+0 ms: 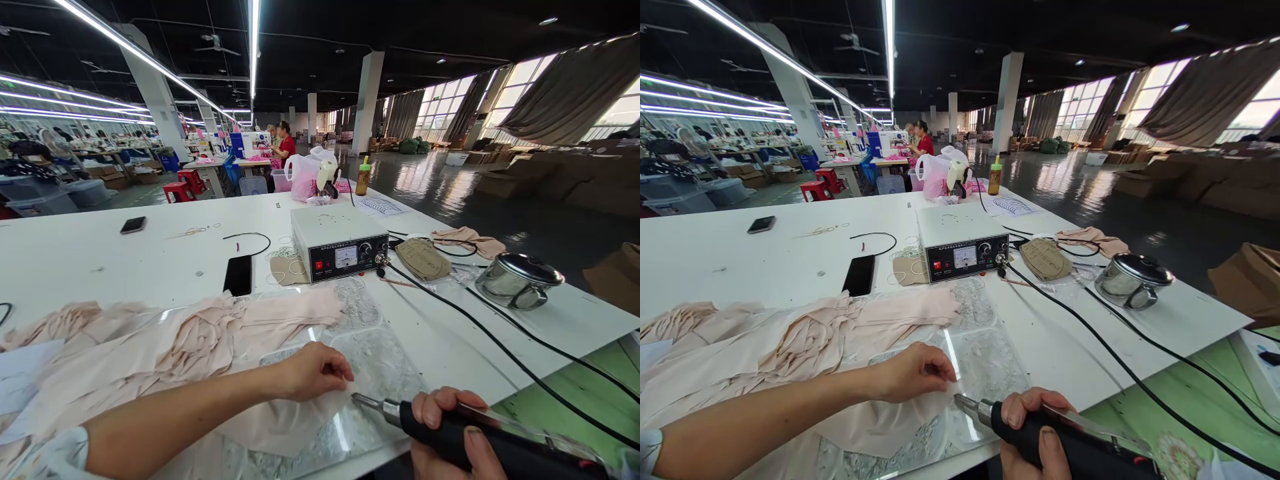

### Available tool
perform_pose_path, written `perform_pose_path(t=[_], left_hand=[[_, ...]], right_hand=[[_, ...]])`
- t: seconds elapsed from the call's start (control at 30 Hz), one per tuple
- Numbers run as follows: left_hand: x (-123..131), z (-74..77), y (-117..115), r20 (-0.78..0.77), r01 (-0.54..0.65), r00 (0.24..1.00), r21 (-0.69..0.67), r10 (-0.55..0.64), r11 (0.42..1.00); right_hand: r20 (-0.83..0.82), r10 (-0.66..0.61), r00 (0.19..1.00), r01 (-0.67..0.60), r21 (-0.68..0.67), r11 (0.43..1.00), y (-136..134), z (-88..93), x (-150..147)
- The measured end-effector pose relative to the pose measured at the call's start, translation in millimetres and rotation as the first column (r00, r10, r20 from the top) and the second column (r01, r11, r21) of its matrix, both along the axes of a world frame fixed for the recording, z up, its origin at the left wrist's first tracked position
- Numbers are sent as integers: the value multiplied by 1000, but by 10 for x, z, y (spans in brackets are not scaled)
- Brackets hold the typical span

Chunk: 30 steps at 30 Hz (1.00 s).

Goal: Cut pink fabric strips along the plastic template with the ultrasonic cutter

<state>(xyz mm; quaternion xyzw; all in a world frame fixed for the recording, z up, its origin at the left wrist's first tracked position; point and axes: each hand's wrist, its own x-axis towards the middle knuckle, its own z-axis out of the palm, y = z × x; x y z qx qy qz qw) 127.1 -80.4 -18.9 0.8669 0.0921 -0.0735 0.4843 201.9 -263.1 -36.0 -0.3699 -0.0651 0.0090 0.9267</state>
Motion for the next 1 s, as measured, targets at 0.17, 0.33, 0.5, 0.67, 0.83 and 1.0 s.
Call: perform_pose_path(t=[0.17, 0.33, 0.5, 0.67, 0.83, 1.0], left_hand=[[-71, -61, 10, 38, -17, 999, -46, 19, 999], [-115, -51, 22, 54, -11, 998, -26, 12, 1000], [-59, 4, 26, 23, -11, 1000, -64, 13, 998], [23, -26, 26, 17, 9, 1000, -125, -7, 992], [35, -117, 34, 41, 51, 998, -170, -44, 984], [13, -129, 69, 57, 94, 995, -167, -86, 981]], right_hand=[[2, -70, 998, 70, 5, 998, 127, 24, 24], [-7, -146, 989, 146, 10, 989, 138, 63, 87], [-28, -124, 992, 124, -6, 992, -2, 133, 60], [16, -72, 997, 72, -27, 997, -48, 77, 4], [40, 13, 999, -11, -48, 999, -7, 26, -38], [10, -3, 1000, 3, -49, 999, 26, 28, -49]])
